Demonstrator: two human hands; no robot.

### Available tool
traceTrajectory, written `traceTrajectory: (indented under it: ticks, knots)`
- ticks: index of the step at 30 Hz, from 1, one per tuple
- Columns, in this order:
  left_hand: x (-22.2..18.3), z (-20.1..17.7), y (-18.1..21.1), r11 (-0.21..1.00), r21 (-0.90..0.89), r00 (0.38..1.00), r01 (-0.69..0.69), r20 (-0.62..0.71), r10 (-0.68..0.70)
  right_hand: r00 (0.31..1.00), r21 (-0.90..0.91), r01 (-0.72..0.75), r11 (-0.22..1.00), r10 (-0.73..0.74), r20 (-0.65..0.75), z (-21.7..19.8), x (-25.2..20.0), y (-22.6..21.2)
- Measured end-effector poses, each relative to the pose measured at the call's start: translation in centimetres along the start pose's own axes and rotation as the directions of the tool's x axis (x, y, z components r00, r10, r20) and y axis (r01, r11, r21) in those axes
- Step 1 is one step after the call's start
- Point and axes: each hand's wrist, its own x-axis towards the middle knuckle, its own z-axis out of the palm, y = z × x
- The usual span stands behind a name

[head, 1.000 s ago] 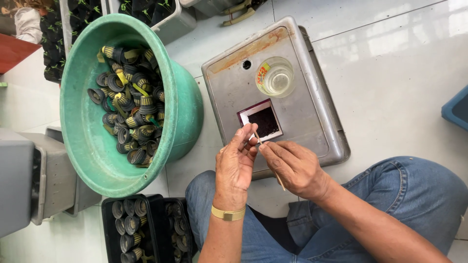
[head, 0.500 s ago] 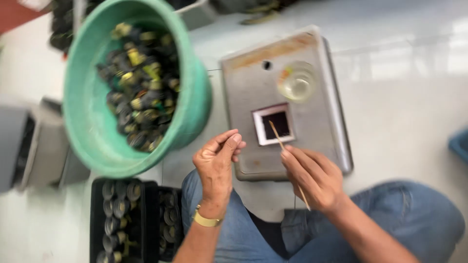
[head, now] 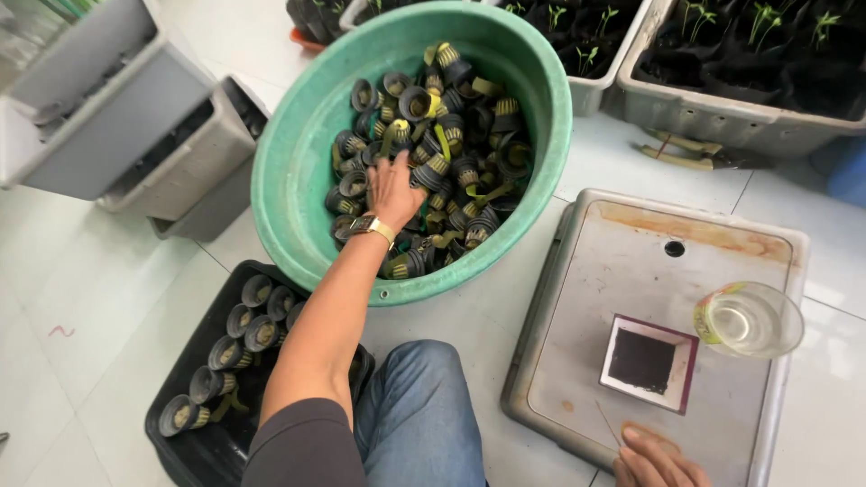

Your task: Applying a liquid substance and seeds/fertilizer to small planting baskets.

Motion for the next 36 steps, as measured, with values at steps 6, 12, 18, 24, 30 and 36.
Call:
traceTrajectory:
  ticks: [6,12,18,24,30,36]
  knots:
    - [2.4,5.6,0.4,0.935,0.28,0.972,-0.216,0.149,0.18,0.719,0.289,-0.692,0.662,0.596,0.358,2.9,-12.6,10.1]
    - [1.1,2.0,3.8,0.973,0.174,0.987,-0.153,0.07,0.142,0.994,-0.056,-0.107,0.993,0.107,-0.002,-1.9,3.5,-3.9]
    - [-9.8,-12.4,12.0,0.846,-0.363,0.898,-0.39,-0.353,0.262,0.995,-0.108,-0.046,0.993,0.036,-0.092,-5.2,9.1,-9.5]
    - [-21.6,-18.2,17.6,0.607,-0.704,0.929,-0.369,-0.254,0.27,0.888,0.263,-0.393,0.881,0.438,-0.14,-9.1,12.9,-18.3]
    - [-26.2,-19.7,20.2,0.365,-0.885,0.93,-0.288,-0.167,0.329,0.833,0.391,-0.443,0.807,0.532,-0.154,-14.5,12.1,-23.2]
    - [-28.6,-21.1,21.3,0.35,-0.792,0.82,-0.501,-0.305,0.483,0.795,0.499,-0.463,0.732,0.592,-0.13,-17.7,11.8,-26.1]
